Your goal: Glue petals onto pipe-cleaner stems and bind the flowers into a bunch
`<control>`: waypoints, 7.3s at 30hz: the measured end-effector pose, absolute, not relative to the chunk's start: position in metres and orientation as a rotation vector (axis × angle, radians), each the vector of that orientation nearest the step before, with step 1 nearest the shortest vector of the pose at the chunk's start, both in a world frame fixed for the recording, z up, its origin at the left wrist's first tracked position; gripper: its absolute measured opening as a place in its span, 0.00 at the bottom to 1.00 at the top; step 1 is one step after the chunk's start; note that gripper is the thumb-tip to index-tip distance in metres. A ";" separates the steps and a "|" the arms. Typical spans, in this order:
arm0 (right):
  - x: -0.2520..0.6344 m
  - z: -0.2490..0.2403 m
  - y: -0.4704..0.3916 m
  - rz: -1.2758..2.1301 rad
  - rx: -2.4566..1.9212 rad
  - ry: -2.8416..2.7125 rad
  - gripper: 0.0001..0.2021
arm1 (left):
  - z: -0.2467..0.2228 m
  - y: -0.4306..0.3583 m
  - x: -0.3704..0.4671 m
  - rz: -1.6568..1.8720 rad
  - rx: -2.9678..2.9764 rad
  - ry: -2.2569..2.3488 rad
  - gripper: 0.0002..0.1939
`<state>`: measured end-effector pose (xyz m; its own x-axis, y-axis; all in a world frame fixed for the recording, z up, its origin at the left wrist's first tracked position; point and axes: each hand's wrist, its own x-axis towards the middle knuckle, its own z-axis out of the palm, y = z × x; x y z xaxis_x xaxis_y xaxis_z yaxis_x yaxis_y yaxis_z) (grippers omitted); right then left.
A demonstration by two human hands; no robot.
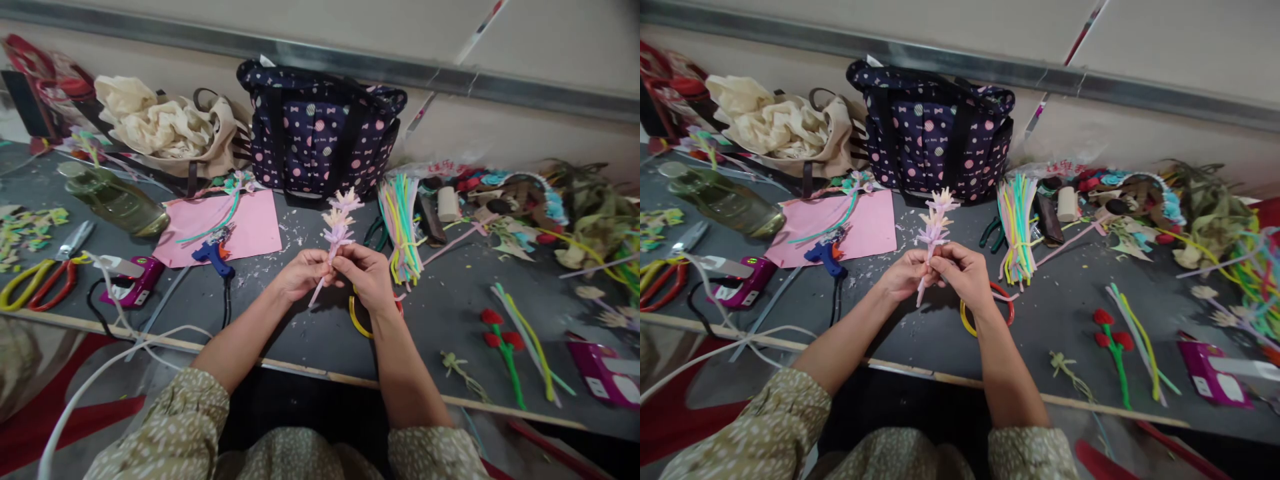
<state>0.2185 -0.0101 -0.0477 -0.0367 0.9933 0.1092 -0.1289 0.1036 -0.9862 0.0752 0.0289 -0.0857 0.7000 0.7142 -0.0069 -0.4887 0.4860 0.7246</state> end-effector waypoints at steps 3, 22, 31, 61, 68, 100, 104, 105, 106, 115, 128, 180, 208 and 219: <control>0.220 -0.051 -0.010 1.228 -1.001 -1.185 0.09 | -0.087 0.029 0.075 0.704 0.752 0.309 0.16; 0.214 -0.065 -0.005 0.629 -1.307 -1.230 0.08 | -0.072 0.017 0.086 1.403 1.574 0.907 0.05; 0.218 -0.062 -0.006 0.488 -1.309 -1.388 0.06 | -0.072 0.016 0.086 1.426 1.602 0.928 0.06; 0.219 -0.042 -0.010 0.828 -1.178 -1.327 0.10 | -0.071 0.029 0.075 0.768 0.738 0.499 0.15; 0.216 -0.049 -0.007 0.635 -1.286 -1.309 0.07 | -0.073 0.026 0.081 1.010 0.958 0.605 0.13; 0.194 -0.071 0.033 1.209 -1.027 -0.930 0.12 | -0.089 0.044 0.073 1.336 0.970 0.761 0.11; 0.204 -0.063 0.042 1.095 -1.103 -1.103 0.11 | -0.086 0.050 0.072 1.275 0.967 0.806 0.12; 0.206 -0.060 0.046 1.059 -1.117 -1.159 0.10 | -0.083 0.052 0.072 1.266 0.969 0.817 0.13; 0.208 -0.057 0.049 1.022 -1.126 -1.214 0.09 | -0.081 0.054 0.071 1.258 0.966 0.830 0.13; 0.202 -0.032 0.071 0.983 -1.022 -1.330 0.06 | -0.047 0.068 0.063 1.196 0.832 0.766 0.13; 0.201 -0.017 0.057 1.359 -0.808 -1.017 0.09 | -0.026 0.057 0.071 0.828 0.507 0.368 0.17; 0.197 0.010 0.037 0.952 -0.929 -1.219 0.10 | -0.001 0.030 0.072 1.423 1.023 0.835 0.12; 0.202 0.007 0.042 0.859 -0.936 -1.234 0.07 | -0.010 0.035 0.069 1.066 0.749 0.626 0.18; 0.197 0.011 0.033 0.576 -1.001 -1.389 0.08 | -0.039 0.027 0.046 0.962 0.890 0.637 0.18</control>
<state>0.1967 0.0332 0.0108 0.1452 0.8357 0.5297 0.2150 0.4959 -0.8413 0.0461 0.0272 -0.0388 0.4441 0.8927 -0.0764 -0.4196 0.2826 0.8626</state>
